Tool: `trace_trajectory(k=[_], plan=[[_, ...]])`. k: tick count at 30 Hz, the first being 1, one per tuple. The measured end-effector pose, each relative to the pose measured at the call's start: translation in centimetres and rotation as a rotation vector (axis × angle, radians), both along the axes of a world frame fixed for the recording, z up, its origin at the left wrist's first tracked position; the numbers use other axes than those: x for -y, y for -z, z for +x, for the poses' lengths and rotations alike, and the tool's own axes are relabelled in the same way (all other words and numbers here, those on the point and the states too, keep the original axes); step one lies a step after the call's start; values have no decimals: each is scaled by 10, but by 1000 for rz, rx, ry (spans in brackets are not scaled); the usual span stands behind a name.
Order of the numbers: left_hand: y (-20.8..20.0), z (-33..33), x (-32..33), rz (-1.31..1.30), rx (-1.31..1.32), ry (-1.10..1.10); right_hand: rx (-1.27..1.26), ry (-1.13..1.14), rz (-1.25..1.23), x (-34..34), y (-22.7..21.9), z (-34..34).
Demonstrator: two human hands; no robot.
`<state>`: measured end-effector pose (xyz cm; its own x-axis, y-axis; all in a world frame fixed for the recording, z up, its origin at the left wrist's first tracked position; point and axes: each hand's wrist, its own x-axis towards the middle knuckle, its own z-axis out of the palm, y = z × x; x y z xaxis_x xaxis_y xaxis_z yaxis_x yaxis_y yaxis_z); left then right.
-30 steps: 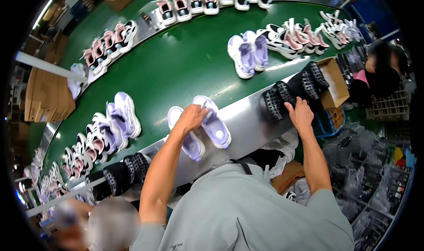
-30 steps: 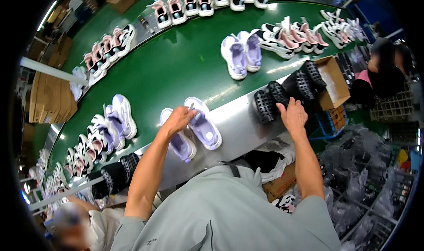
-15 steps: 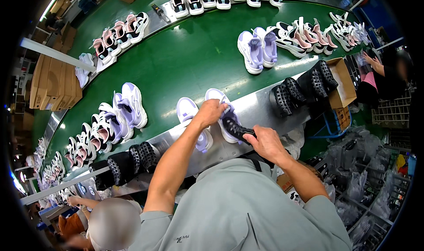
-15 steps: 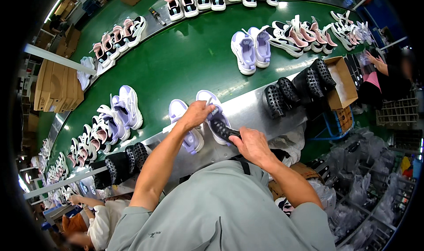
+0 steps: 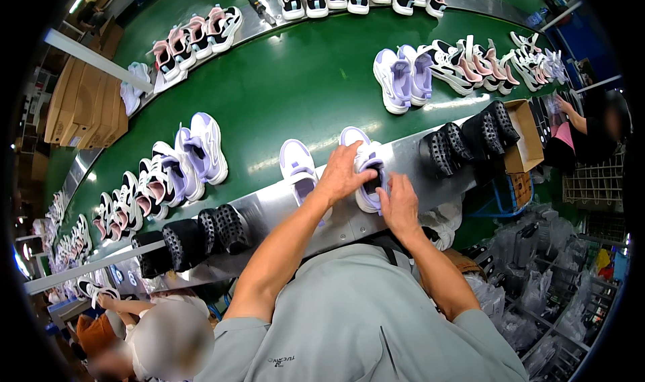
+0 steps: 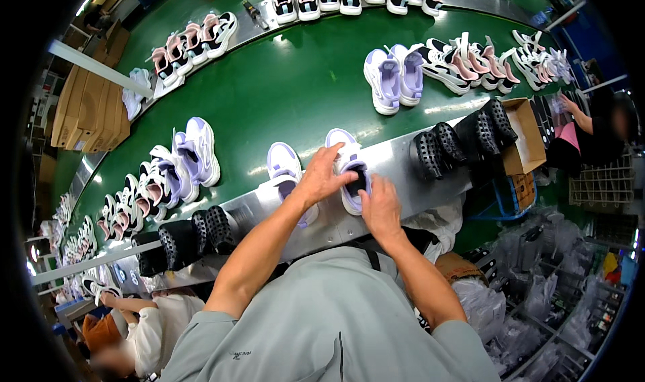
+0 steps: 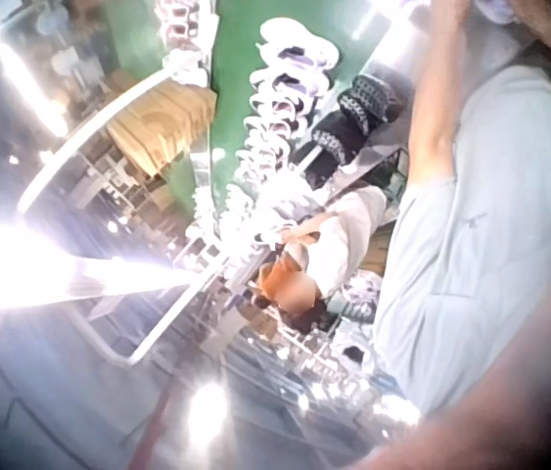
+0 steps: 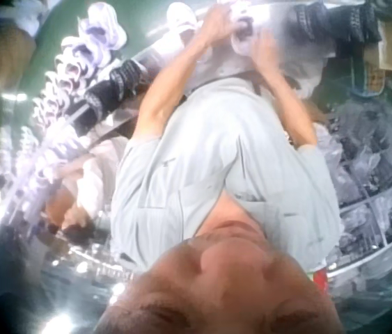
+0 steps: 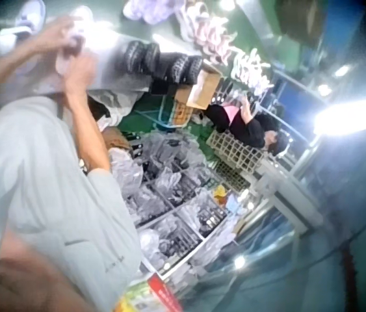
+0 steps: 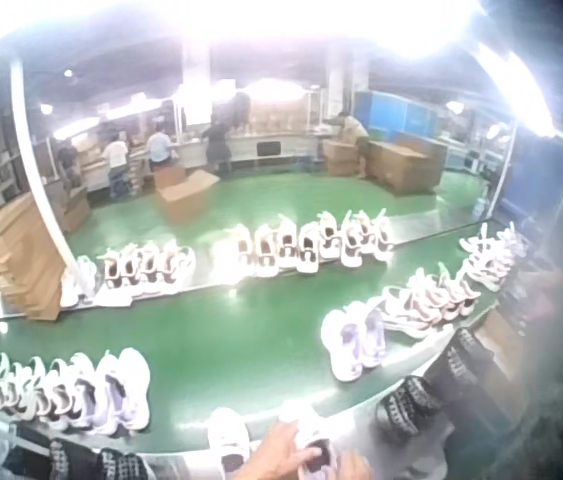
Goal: The person takes black shoe soles from a large white bag, places them onto a conveyor belt, and then gathers and organizes various pairs of sneakers across the workspace.
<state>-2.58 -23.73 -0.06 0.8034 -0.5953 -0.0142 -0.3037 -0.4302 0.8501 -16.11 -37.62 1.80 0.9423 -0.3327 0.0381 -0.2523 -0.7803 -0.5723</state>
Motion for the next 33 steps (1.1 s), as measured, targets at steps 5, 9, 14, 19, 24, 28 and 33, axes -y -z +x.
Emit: trace_trajectory(k=[5, 9, 14, 19, 24, 28, 33], plan=[[-1, -39, 13, 154, -223, -140, -126, -86, 15, 21, 22, 29], [13, -47, 26, 272, -98, -299, -211, -72, -4, 27, 28, 48], [17, -55, 15, 169, -33, -367, -129, -101, -15, 21, 42, 53], [-49, -108, -62, 396, 164, -497, -179, -189, -28, 31, 30, 51], [17, -103, -69, 316, 120, -469, -119, -310, -25, 4, 30, 69], [-29, -114, -81, 197, 53, -515, -308, -358, 3, 16, 14, 74], [-63, -137, -216, 591, 480, -963, -108, -137, 187, 0, -54, 44]])
